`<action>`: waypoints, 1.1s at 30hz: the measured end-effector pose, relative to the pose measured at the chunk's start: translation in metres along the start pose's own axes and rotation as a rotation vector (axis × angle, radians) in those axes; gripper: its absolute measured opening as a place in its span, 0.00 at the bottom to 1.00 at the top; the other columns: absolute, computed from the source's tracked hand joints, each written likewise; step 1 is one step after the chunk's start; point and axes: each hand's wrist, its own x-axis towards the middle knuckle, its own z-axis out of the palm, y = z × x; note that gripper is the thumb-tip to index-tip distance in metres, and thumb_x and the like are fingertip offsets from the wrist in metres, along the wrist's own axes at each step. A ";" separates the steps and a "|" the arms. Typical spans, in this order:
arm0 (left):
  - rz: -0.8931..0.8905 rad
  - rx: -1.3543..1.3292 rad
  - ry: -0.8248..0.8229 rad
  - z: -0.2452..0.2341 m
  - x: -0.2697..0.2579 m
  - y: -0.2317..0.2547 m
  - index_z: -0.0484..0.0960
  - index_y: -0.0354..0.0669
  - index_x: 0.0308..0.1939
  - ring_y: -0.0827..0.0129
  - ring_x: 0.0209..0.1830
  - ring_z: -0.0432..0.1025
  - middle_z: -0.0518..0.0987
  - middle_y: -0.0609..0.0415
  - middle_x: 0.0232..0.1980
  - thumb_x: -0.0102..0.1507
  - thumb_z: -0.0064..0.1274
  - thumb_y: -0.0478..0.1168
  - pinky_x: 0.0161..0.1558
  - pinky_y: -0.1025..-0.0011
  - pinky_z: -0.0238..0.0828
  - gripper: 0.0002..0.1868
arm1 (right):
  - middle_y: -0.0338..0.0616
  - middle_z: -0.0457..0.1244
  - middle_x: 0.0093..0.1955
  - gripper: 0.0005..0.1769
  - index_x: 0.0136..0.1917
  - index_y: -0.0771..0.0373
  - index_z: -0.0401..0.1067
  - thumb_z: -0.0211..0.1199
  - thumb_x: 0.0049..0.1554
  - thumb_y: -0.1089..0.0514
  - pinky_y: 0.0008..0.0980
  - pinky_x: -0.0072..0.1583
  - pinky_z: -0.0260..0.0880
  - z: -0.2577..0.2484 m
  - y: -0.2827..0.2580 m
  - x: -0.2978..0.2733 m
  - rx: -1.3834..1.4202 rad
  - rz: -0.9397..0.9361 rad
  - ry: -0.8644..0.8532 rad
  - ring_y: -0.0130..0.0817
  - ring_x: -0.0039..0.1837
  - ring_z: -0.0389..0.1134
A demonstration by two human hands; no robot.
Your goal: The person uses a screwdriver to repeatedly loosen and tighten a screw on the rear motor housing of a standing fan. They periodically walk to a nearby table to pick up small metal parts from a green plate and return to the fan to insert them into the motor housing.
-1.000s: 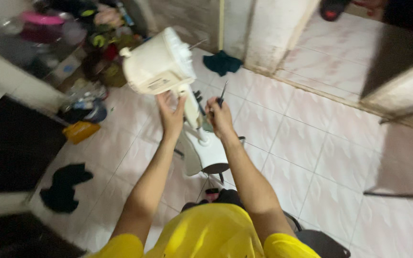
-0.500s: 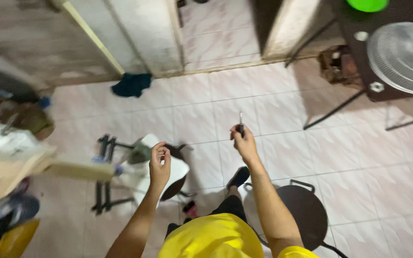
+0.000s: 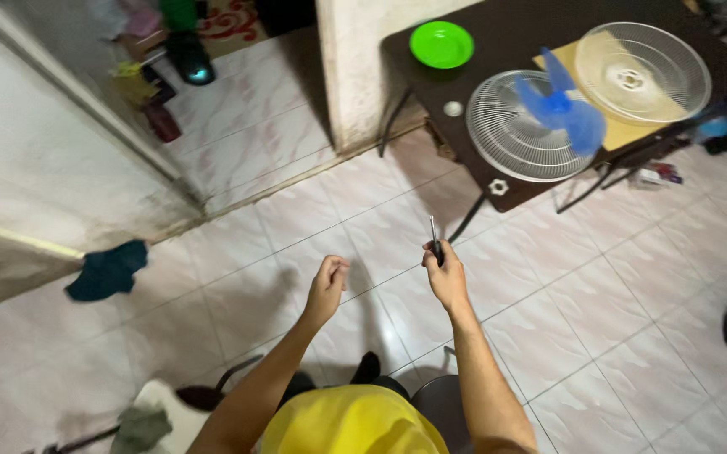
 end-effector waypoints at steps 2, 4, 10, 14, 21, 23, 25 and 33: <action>0.001 -0.028 -0.129 0.020 0.037 -0.001 0.72 0.40 0.46 0.75 0.29 0.65 0.69 0.58 0.31 0.74 0.39 0.42 0.36 0.73 0.69 0.10 | 0.38 0.65 0.36 0.09 0.52 0.63 0.70 0.55 0.61 0.57 0.29 0.45 0.65 -0.018 0.003 0.020 0.009 0.034 0.054 0.27 0.40 0.62; -0.011 -0.024 -0.251 0.033 0.078 -0.005 0.73 0.40 0.43 0.76 0.31 0.65 0.68 0.58 0.31 0.75 0.38 0.44 0.38 0.74 0.71 0.13 | 0.37 0.64 0.36 0.09 0.52 0.62 0.70 0.56 0.61 0.57 0.29 0.43 0.63 -0.033 0.004 0.043 0.060 0.098 0.093 0.26 0.38 0.60; 0.212 -0.318 -0.396 0.055 0.227 -0.024 0.59 0.46 0.45 0.79 0.36 0.66 0.72 0.61 0.36 0.65 0.55 0.39 0.40 0.76 0.69 0.18 | 0.36 0.63 0.36 0.09 0.53 0.62 0.70 0.57 0.61 0.57 0.26 0.39 0.60 -0.041 0.016 0.125 0.124 0.161 0.174 0.22 0.36 0.58; -0.047 -0.248 -0.375 0.065 0.339 -0.042 0.69 0.45 0.46 0.78 0.33 0.66 0.73 0.61 0.34 0.67 0.52 0.40 0.37 0.77 0.66 0.09 | 0.34 0.62 0.36 0.09 0.54 0.61 0.69 0.56 0.62 0.57 0.25 0.38 0.59 -0.022 0.032 0.208 0.197 0.164 0.185 0.20 0.36 0.58; 0.041 0.125 -0.476 0.081 0.580 -0.074 0.78 0.42 0.52 0.76 0.37 0.71 0.78 0.59 0.38 0.72 0.49 0.44 0.41 0.76 0.69 0.11 | 0.34 0.62 0.36 0.08 0.53 0.62 0.69 0.56 0.63 0.57 0.23 0.35 0.55 0.023 0.038 0.386 0.283 0.182 0.235 0.18 0.33 0.56; 0.105 0.288 -0.474 0.090 0.640 -0.072 0.79 0.42 0.53 0.75 0.39 0.73 0.81 0.57 0.40 0.71 0.50 0.44 0.43 0.75 0.70 0.12 | 0.34 0.62 0.35 0.08 0.53 0.62 0.70 0.56 0.63 0.57 0.24 0.34 0.55 0.027 0.034 0.425 0.320 0.216 0.260 0.18 0.32 0.55; 0.144 0.444 -0.450 0.096 0.690 -0.067 0.79 0.42 0.54 0.73 0.38 0.75 0.83 0.56 0.42 0.67 0.53 0.42 0.43 0.72 0.72 0.13 | 0.33 0.62 0.34 0.08 0.53 0.62 0.70 0.56 0.63 0.58 0.24 0.33 0.55 0.029 0.031 0.456 0.329 0.253 0.274 0.19 0.31 0.55; 0.534 0.667 -0.429 0.144 0.818 -0.074 0.85 0.43 0.38 0.51 0.43 0.76 0.83 0.47 0.41 0.60 0.61 0.34 0.49 0.55 0.71 0.04 | 0.32 0.61 0.34 0.08 0.54 0.62 0.71 0.56 0.64 0.58 0.23 0.39 0.59 0.020 0.041 0.546 0.277 0.211 0.255 0.18 0.36 0.58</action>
